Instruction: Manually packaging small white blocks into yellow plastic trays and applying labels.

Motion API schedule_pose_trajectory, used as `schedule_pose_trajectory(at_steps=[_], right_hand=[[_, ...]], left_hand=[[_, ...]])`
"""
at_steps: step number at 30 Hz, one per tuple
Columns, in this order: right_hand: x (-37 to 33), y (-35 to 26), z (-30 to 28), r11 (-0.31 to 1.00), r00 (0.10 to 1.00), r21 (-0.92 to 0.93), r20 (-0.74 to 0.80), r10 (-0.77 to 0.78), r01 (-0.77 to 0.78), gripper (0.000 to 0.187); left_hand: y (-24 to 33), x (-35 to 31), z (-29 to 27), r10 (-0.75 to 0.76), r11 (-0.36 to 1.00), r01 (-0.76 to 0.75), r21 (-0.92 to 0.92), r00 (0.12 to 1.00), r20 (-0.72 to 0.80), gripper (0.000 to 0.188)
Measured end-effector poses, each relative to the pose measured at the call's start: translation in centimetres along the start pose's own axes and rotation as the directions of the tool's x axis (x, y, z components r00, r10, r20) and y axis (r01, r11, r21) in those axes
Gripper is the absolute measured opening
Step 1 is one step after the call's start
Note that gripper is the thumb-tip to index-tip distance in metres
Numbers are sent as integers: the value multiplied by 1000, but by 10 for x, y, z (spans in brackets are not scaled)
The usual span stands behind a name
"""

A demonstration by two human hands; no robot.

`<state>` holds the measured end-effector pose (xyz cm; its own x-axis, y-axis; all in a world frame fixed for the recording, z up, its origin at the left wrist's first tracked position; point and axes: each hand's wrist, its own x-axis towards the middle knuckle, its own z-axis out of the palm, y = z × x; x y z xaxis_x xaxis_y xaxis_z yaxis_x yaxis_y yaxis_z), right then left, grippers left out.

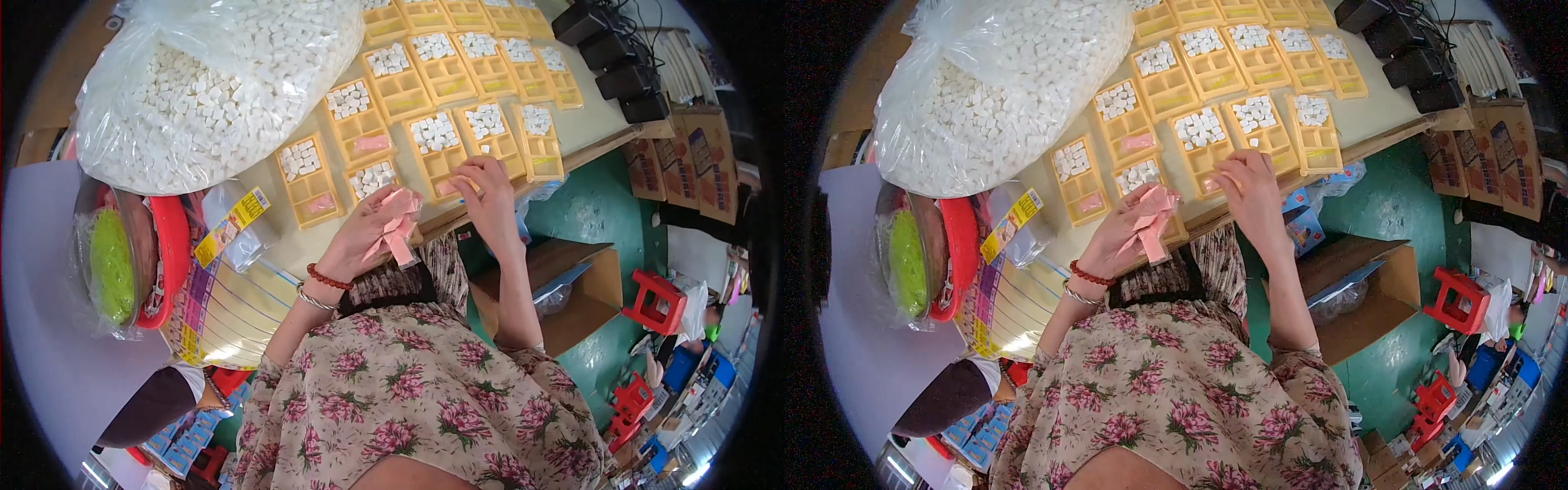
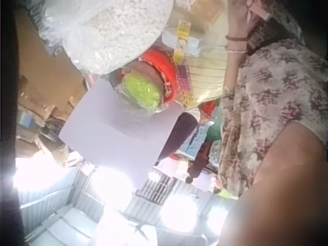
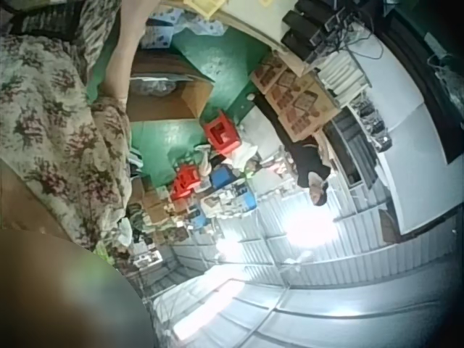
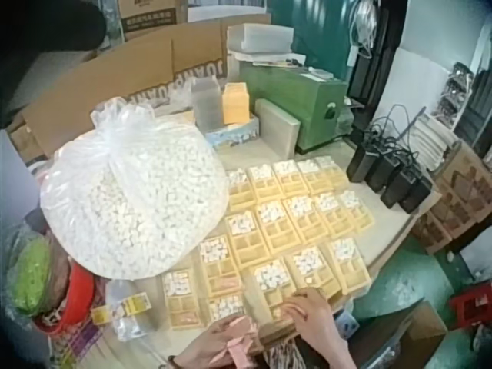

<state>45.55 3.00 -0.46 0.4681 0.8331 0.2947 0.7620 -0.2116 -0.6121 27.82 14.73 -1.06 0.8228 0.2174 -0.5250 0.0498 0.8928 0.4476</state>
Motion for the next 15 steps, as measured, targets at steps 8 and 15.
schedule_pose_trajectory(at_steps=[8, 15], right_hand=[[-12, -46, 27, 648, 893, 615, 319, 317, -449, 15], [-14, -34, 17, 426, 865, 766, 334, 375, -481, 4]], left_hand=[[-7, 2, 6, 138, 988, -137, -70, 990, 0, 16], [-6, 5, 16, 150, 988, -148, -47, 988, 42, 21]])
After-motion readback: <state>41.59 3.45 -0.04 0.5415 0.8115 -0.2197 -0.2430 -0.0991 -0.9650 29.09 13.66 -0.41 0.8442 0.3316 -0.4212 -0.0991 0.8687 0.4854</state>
